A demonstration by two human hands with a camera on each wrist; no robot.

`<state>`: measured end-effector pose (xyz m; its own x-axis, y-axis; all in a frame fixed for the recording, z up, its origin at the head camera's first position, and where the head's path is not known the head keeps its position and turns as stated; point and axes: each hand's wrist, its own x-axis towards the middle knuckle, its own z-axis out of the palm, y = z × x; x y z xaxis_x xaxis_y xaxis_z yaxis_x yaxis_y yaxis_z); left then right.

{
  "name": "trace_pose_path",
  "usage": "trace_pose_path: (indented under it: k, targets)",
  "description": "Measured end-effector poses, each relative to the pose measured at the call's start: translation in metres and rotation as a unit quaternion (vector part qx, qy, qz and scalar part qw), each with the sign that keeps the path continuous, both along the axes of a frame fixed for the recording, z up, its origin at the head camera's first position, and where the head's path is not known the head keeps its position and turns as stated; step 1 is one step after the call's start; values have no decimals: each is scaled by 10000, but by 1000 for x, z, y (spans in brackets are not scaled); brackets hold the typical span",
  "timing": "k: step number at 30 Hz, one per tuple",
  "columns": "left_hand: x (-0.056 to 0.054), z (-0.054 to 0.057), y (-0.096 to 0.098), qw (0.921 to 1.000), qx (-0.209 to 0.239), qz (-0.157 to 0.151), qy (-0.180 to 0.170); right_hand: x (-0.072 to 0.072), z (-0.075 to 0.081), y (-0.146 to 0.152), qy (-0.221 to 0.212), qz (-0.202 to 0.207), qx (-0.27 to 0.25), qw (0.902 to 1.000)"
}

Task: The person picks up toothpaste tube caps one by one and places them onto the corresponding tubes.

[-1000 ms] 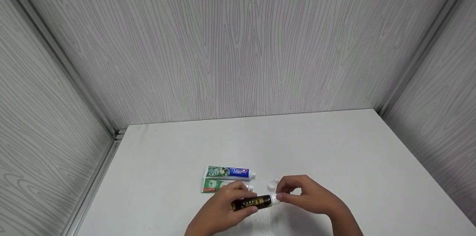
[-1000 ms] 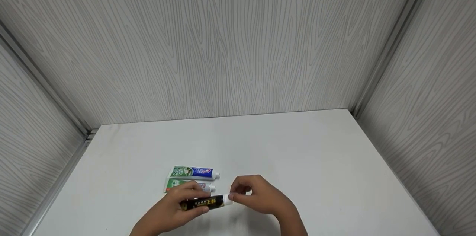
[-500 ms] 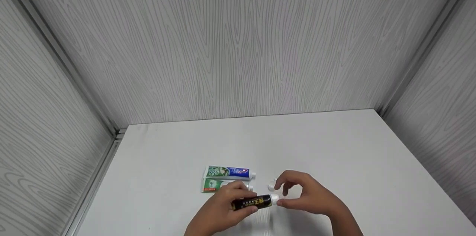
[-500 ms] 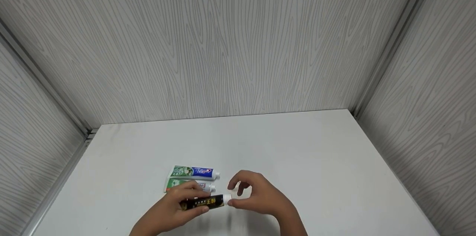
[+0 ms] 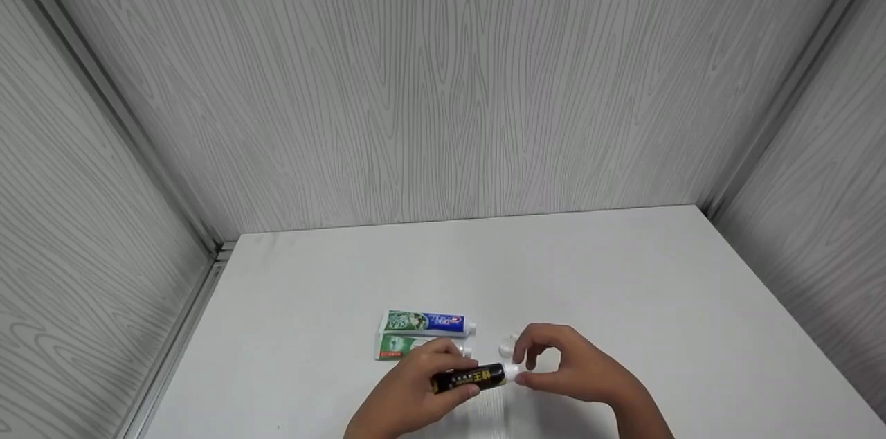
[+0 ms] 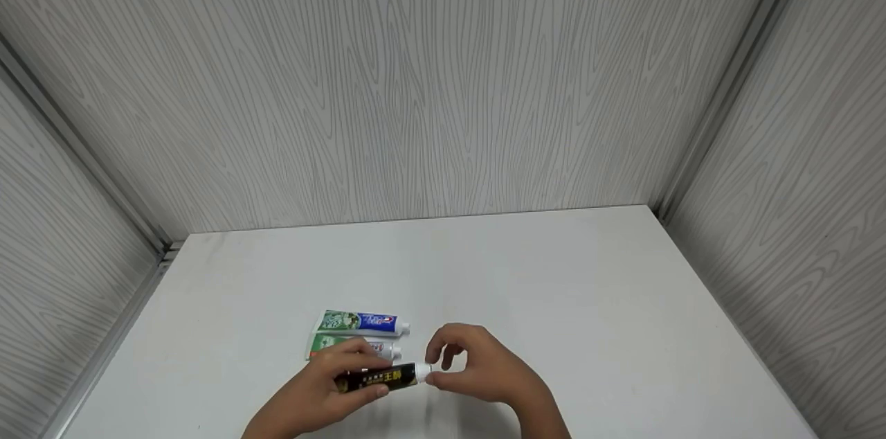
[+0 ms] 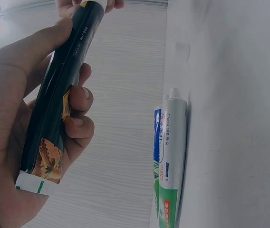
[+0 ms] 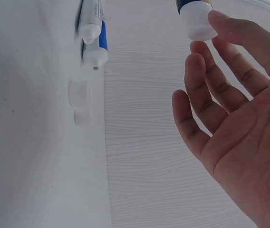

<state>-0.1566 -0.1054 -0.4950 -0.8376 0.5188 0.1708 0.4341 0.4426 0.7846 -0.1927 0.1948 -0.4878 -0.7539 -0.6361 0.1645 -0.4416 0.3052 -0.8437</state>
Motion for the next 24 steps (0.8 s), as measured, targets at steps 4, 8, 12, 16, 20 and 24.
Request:
trace_pose_path:
  k: [4, 8, 12, 16, 20, 24]
  targets:
    - [1, 1, 0, 10000, 6, 4, 0, 0, 0, 0, 42, 71, -49, 10000]
    - [0, 1, 0, 9999, 15, -59, 126, 0, -1, 0, 75, 120, -84, 9999]
    - [1, 1, 1, 9998, 21, -64, 167, -1, -2, 0, 2, 62, 54, 10000]
    - [1, 0, 0, 9997, 24, -70, 231, -2, -3, 1, -64, 23, 254, 9997]
    - [0, -1, 0, 9997, -2, -79, 249, -2, -3, 1, -97, 18, 356, 9993]
    - [0, -1, 0, 9997, -37, -61, 218, -2, -2, 1, -124, -24, 387, 9992]
